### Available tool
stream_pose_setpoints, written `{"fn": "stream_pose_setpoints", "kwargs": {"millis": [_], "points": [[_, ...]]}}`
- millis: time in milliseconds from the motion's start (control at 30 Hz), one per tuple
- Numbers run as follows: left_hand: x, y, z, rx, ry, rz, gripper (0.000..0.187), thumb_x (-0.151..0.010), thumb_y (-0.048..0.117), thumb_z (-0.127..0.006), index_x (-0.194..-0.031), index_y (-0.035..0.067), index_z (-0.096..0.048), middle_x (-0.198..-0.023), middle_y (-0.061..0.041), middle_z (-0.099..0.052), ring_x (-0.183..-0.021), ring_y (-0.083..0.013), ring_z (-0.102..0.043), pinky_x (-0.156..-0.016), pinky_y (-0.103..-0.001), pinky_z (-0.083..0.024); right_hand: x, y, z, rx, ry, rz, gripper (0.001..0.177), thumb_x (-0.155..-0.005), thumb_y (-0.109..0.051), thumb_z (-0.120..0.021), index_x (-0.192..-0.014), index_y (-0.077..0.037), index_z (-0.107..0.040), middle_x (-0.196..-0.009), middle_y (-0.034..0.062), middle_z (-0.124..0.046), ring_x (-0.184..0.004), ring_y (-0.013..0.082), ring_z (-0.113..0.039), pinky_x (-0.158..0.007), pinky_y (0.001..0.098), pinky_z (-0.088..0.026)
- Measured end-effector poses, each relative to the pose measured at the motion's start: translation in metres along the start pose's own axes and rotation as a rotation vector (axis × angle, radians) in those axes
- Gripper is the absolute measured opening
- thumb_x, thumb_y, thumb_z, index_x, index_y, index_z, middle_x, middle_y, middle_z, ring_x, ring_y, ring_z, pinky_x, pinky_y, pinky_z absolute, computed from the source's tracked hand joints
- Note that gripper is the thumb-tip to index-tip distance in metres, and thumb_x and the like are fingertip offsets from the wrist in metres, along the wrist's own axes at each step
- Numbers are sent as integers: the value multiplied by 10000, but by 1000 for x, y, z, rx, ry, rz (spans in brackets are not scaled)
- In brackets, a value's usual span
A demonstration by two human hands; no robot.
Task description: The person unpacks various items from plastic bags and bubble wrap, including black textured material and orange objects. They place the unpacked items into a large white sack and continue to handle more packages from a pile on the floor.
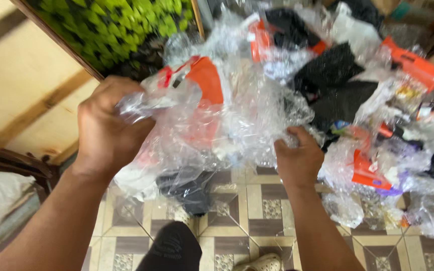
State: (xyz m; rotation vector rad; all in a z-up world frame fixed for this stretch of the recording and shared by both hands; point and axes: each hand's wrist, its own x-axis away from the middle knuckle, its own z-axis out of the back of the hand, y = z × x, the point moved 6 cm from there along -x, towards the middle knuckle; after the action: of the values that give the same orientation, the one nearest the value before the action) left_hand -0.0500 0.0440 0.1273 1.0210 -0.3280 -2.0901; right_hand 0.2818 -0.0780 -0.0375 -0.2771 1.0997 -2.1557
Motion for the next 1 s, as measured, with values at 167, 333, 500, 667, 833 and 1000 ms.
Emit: {"fn": "stream_pose_setpoints", "kwargs": {"millis": [167,333,500,667,833,1000], "points": [[-13,-27,86,-22,114,205,302,-735,10,-839,-987,45,-676,-1017,-92,-721,-918,-202,-720,-818,-317,-569,20,-83,10,-26,63,207,318,-776,-145,-774,-1082,-63,-751,-999,116,-756,-832,209,-681,-783,323,-531],[-21,-34,145,0,164,323,297,-726,25,-835,-984,48,-689,-972,-81,-736,-853,-183,-722,-787,-319,-573,44,-129,2,-121,15,96,333,-786,-144,-775,-1104,-52,-747,-978,102,-758,-787,174,-667,-749,307,-535],[2,-17,187,-40,267,284,280,-718,3,-821,-966,38,-695,-979,-95,-736,-853,-181,-721,-790,-314,-571,69,-168,0,-118,-36,138,353,-768,-140,-794,-1104,-42,-752,-959,95,-767,-738,170,-635,-731,304,-527],[56,-17,229,85,367,425,259,-767,32,-858,-964,47,-691,-911,-31,-733,-805,-99,-650,-752,-276,-555,107,-216,8,-152,-135,188,370,-759,-139,-786,-1118,-57,-754,-931,97,-764,-617,156,-595,-639,314,-504],[111,-23,280,138,466,533,249,-795,6,-836,-992,40,-688,-906,-5,-716,-809,-61,-628,-742,-253,-545,161,-268,11,-249,-215,315,325,-759,-121,-769,-1074,-45,-744,-865,51,-745,-574,84,-562,-574,283,-494],[153,-47,347,241,594,616,257,-788,-7,-809,-998,44,-670,-906,-3,-727,-786,-59,-644,-703,-247,-542,215,-319,-12,-300,-304,238,293,-786,-115,-762,-1074,-58,-754,-707,60,-665,-576,67,-470,-544,286,-447]]}}
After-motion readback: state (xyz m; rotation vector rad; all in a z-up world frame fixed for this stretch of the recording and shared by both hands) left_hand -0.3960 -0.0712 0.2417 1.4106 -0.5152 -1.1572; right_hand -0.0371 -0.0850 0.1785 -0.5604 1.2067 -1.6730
